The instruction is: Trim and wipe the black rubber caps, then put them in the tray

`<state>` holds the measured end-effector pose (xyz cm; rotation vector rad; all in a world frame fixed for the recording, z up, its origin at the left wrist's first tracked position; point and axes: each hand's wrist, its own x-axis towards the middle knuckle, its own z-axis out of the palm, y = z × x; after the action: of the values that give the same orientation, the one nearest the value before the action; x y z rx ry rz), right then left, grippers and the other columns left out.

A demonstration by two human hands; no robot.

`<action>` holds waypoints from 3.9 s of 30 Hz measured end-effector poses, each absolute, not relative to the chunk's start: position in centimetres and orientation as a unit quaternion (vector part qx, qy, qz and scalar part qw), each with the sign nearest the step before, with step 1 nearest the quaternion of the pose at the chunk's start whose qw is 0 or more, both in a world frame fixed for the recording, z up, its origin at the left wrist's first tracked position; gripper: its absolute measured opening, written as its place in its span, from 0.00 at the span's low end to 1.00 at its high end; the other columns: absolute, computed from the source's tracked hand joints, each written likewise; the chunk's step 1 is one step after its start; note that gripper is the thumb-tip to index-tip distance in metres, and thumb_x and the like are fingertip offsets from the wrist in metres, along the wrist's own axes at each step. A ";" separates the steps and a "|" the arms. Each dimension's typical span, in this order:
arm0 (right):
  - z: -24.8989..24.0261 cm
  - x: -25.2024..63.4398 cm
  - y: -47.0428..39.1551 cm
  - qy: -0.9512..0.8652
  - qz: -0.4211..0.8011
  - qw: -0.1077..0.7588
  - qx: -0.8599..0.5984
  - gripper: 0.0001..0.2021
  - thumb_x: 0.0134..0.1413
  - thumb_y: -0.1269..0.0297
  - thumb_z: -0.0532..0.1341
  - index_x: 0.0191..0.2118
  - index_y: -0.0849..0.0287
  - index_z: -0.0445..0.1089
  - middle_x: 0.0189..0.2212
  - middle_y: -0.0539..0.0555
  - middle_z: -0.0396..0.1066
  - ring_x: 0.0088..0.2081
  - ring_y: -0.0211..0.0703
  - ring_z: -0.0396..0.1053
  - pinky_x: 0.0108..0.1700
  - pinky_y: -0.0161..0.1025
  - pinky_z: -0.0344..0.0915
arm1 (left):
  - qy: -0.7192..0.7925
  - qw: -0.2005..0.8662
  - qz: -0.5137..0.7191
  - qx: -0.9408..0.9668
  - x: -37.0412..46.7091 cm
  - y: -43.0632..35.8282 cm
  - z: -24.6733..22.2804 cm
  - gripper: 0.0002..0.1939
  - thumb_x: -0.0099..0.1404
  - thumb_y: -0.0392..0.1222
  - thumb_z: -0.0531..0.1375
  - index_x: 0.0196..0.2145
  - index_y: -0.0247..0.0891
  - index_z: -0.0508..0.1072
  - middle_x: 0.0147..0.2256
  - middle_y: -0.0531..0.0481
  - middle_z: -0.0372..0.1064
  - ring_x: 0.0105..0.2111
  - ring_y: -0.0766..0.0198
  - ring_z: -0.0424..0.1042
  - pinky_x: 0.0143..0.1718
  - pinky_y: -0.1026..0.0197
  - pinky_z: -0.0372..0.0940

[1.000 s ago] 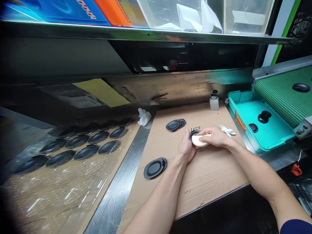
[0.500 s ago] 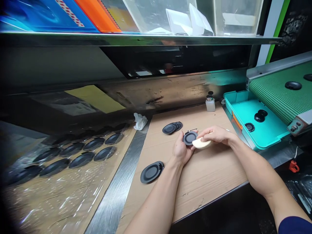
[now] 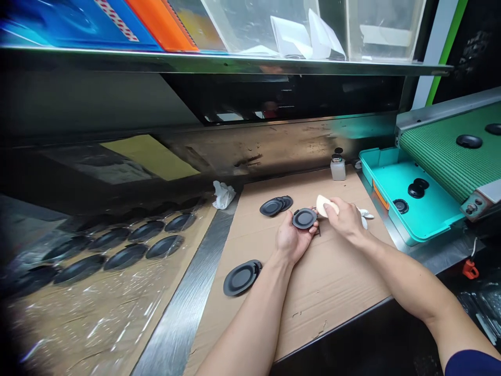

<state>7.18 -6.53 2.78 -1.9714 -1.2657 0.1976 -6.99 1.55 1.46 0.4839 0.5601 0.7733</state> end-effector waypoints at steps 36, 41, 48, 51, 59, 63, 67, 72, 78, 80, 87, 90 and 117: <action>3.0 7.1 -7.2 -0.624 0.085 0.194 -0.752 0.16 0.70 0.53 0.54 0.50 0.52 0.76 0.47 0.55 0.80 0.49 0.50 0.76 0.45 0.39 0.63 | 0.317 0.586 0.586 0.461 -7.4 -1.0 2.6 0.24 0.47 0.27 0.76 0.43 0.40 0.80 0.48 0.42 0.76 0.57 0.54 0.72 0.51 0.63 0.70; 3.1 7.0 -7.2 -0.624 0.084 0.190 -0.753 0.15 0.69 0.54 0.55 0.49 0.52 0.76 0.47 0.55 0.80 0.49 0.51 0.76 0.43 0.39 0.63 | 0.298 0.551 0.583 0.517 -7.8 -1.2 2.0 0.45 0.45 0.27 0.76 0.59 0.46 0.71 0.55 0.42 0.72 0.64 0.52 0.65 0.62 0.57 0.62; 3.3 7.0 -7.3 -0.625 0.084 0.190 -0.752 0.17 0.70 0.52 0.53 0.49 0.52 0.76 0.47 0.55 0.80 0.48 0.52 0.76 0.42 0.40 0.62 | 0.285 0.588 0.562 0.506 -7.9 -1.2 1.8 0.47 0.51 0.33 0.76 0.65 0.48 0.62 0.64 0.39 0.64 0.70 0.51 0.55 0.61 0.55 0.64; 3.3 7.0 -7.3 -0.626 0.087 0.195 -0.750 0.17 0.70 0.52 0.53 0.49 0.52 0.76 0.47 0.55 0.80 0.48 0.51 0.76 0.42 0.40 0.62 | 0.281 0.573 0.589 0.496 -7.8 -1.5 2.1 0.43 0.48 0.30 0.76 0.59 0.47 0.67 0.63 0.41 0.65 0.69 0.52 0.58 0.59 0.58 0.66; 3.2 7.0 -7.3 -0.623 0.083 0.165 -0.760 0.19 0.71 0.51 0.52 0.51 0.53 0.75 0.47 0.55 0.80 0.47 0.50 0.76 0.42 0.39 0.62 | 0.375 0.313 0.535 0.690 -8.2 -0.1 1.2 0.26 0.59 0.51 0.72 0.52 0.40 0.73 0.51 0.40 0.75 0.56 0.51 0.72 0.58 0.50 0.66; 3.4 6.9 -7.3 -0.622 0.082 0.154 -0.763 0.20 0.71 0.50 0.51 0.52 0.52 0.76 0.48 0.55 0.79 0.49 0.50 0.75 0.44 0.39 0.62 | 0.571 0.148 0.278 0.758 -9.2 1.6 0.7 0.18 0.71 0.55 0.57 0.36 0.40 0.78 0.36 0.38 0.76 0.49 0.43 0.71 0.50 0.46 0.66; 3.2 6.9 -7.2 -0.618 0.080 0.146 -0.768 0.21 0.71 0.49 0.51 0.52 0.52 0.76 0.47 0.56 0.80 0.48 0.51 0.75 0.45 0.39 0.63 | 0.584 0.085 0.226 0.775 -9.4 1.8 0.5 0.19 0.74 0.51 0.51 0.42 0.38 0.78 0.46 0.34 0.74 0.51 0.41 0.67 0.50 0.45 0.64; 2.9 7.1 -7.0 -0.615 0.086 0.157 -0.768 0.21 0.70 0.48 0.51 0.54 0.51 0.75 0.49 0.55 0.79 0.50 0.51 0.75 0.46 0.40 0.64 | 0.551 0.145 0.222 0.792 -10.3 1.6 0.2 0.23 0.74 0.52 0.49 0.55 0.37 0.74 0.54 0.34 0.72 0.56 0.41 0.66 0.57 0.43 0.62; 2.9 7.2 -7.0 -0.612 0.096 0.161 -0.768 0.21 0.70 0.49 0.51 0.52 0.51 0.77 0.48 0.55 0.80 0.50 0.51 0.75 0.46 0.40 0.65 | 0.470 0.219 0.212 0.828 -12.1 1.5 0.2 0.39 0.60 0.48 0.67 0.66 0.33 0.64 0.59 0.34 0.70 0.61 0.41 0.64 0.64 0.44 0.58; 2.7 7.2 -7.0 -0.611 0.096 0.163 -0.769 0.21 0.70 0.48 0.51 0.54 0.50 0.76 0.49 0.55 0.79 0.50 0.52 0.75 0.46 0.41 0.65 | 0.471 0.262 0.234 0.809 -12.2 0.9 1.0 0.37 0.58 0.45 0.68 0.64 0.34 0.67 0.56 0.35 0.72 0.58 0.42 0.67 0.64 0.42 0.59; 2.8 7.3 -7.1 -0.626 0.107 0.165 -0.755 0.22 0.70 0.50 0.50 0.53 0.53 0.77 0.47 0.56 0.80 0.49 0.50 0.75 0.46 0.39 0.64 | 0.284 0.829 0.345 0.337 -13.0 -6.0 4.9 0.26 0.68 0.56 0.61 0.55 0.34 0.74 0.47 0.38 0.73 0.41 0.58 0.74 0.39 0.60 0.72; 3.0 7.4 -7.2 -0.631 0.097 0.164 -0.752 0.21 0.70 0.50 0.51 0.52 0.53 0.77 0.46 0.57 0.80 0.48 0.51 0.76 0.45 0.39 0.64 | 0.217 0.907 0.332 0.141 -13.5 -9.1 5.4 0.23 0.74 0.51 0.53 0.56 0.30 0.72 0.43 0.37 0.72 0.37 0.62 0.72 0.33 0.66 0.71; 3.1 7.6 -6.7 -0.625 0.088 0.147 -0.762 0.23 0.70 0.51 0.52 0.59 0.55 0.75 0.51 0.58 0.79 0.53 0.54 0.74 0.52 0.41 0.63 | 0.251 0.881 0.333 0.223 -16.0 -10.5 4.4 0.28 0.68 0.59 0.62 0.50 0.29 0.78 0.43 0.36 0.74 0.37 0.61 0.73 0.31 0.64 0.69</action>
<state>7.63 -6.75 3.07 -2.1923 -1.7975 0.2529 -15.98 -10.46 4.43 0.4641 0.5219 0.6944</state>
